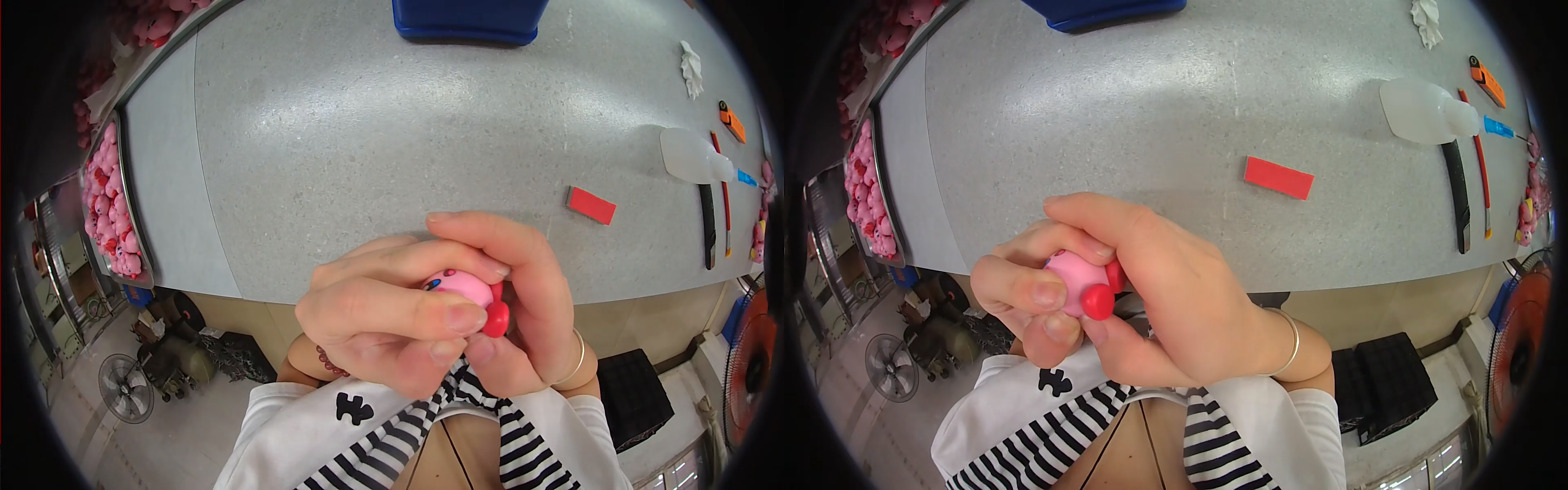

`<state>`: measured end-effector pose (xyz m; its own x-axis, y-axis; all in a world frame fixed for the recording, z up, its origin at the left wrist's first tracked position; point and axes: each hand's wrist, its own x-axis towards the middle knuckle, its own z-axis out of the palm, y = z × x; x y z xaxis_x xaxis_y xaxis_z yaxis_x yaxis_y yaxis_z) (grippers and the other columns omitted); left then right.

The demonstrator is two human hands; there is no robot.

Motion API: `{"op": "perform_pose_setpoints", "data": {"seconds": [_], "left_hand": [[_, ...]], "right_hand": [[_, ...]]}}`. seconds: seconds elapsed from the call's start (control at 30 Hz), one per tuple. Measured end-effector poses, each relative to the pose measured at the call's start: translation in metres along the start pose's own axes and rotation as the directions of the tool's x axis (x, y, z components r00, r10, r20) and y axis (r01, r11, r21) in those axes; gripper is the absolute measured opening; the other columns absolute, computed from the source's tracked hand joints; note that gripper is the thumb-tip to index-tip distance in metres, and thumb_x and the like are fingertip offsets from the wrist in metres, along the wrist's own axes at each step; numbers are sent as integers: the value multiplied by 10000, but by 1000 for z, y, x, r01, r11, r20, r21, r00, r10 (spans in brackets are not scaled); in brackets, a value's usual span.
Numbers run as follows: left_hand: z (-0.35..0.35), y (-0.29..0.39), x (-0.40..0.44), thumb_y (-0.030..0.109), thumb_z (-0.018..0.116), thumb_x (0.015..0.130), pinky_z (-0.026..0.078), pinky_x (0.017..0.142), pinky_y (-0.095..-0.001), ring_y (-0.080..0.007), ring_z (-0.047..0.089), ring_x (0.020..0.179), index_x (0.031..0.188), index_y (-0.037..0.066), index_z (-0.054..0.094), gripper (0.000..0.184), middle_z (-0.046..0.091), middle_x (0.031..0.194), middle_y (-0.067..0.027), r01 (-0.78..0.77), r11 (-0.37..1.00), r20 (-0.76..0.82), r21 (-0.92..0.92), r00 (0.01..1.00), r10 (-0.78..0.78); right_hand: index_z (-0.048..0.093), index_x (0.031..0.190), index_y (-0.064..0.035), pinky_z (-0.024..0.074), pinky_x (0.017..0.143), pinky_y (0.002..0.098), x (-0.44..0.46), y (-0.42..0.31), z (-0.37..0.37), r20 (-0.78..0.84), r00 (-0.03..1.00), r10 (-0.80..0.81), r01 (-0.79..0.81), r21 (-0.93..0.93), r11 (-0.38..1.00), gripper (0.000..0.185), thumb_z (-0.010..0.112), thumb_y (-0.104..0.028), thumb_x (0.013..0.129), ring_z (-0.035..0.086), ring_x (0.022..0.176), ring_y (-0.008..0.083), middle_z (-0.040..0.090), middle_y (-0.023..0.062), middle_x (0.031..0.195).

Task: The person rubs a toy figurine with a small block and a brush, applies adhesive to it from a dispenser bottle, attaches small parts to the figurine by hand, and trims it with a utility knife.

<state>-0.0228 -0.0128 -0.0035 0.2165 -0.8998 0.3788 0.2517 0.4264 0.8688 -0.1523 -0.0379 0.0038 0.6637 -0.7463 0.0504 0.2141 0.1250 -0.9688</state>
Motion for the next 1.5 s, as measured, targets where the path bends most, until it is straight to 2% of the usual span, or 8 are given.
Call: {"op": "perform_pose_setpoints", "data": {"seconds": [0.07,0.23,0.37,0.93,1.27,1.3,1.37,1.5], "left_hand": [[-2,0,2,-15,591,701,488,476,-277,-219,592,533,879,-16,567,180,586,798,-277,5,1000,42,-24,999,-4],[0,-8,0,42,662,706,486,546,-257,-216,600,669,933,-17,574,250,567,933,-266,-128,992,106,-19,986,130],[-4,-2,0,53,701,674,484,571,-258,-222,595,711,931,4,574,290,561,961,-264,0,998,117,-61,993,7],[1,0,-2,7,699,518,477,425,-290,-251,603,511,745,17,481,315,594,726,-270,-126,982,74,138,990,117],[11,6,-7,19,685,632,430,411,-214,-170,568,527,799,56,452,290,603,859,-225,-29,996,-113,88,993,38],[11,5,-8,41,673,654,430,431,-218,-171,554,550,813,62,450,274,584,894,-215,-58,989,-91,138,993,71],[9,2,-12,86,647,698,429,471,-226,-172,524,596,843,74,448,247,546,964,-195,-115,966,-41,233,991,128],[5,-5,-20,176,597,787,428,552,-242,-173,465,687,902,98,442,208,470,1104,-156,-234,880,69,414,972,226]], "right_hand": [[283,1235,67,399,819,271,0,-1,1,-13,998,-68,67,-74,995,634,547,-326,812,483,981,160,442,138,1130],[299,1219,76,423,737,263,0,2,5,-88,994,-62,82,245,966,623,541,-332,815,511,859,143,490,132,1024],[306,1214,80,426,700,254,1,0,3,-75,995,-58,75,252,965,618,541,-331,816,515,792,128,520,117,943],[344,1121,49,411,587,203,4,-3,12,-90,995,-34,60,312,948,548,528,-373,824,510,668,76,521,91,841],[313,1160,117,399,588,189,8,2,17,-205,968,-148,226,438,870,716,693,-303,721,507,670,77,505,70,826],[313,1160,117,399,588,189,8,0,10,-205,967,-153,230,435,871,716,693,-303,721,507,670,77,505,70,826],[389,1120,103,405,635,210,7,-5,-11,29,992,-123,125,-89,988,679,734,-278,675,515,769,105,488,110,893],[445,1050,74,410,640,256,6,3,-2,-161,949,-270,266,-42,963,605,743,-285,665,524,806,166,497,133,916]]}}
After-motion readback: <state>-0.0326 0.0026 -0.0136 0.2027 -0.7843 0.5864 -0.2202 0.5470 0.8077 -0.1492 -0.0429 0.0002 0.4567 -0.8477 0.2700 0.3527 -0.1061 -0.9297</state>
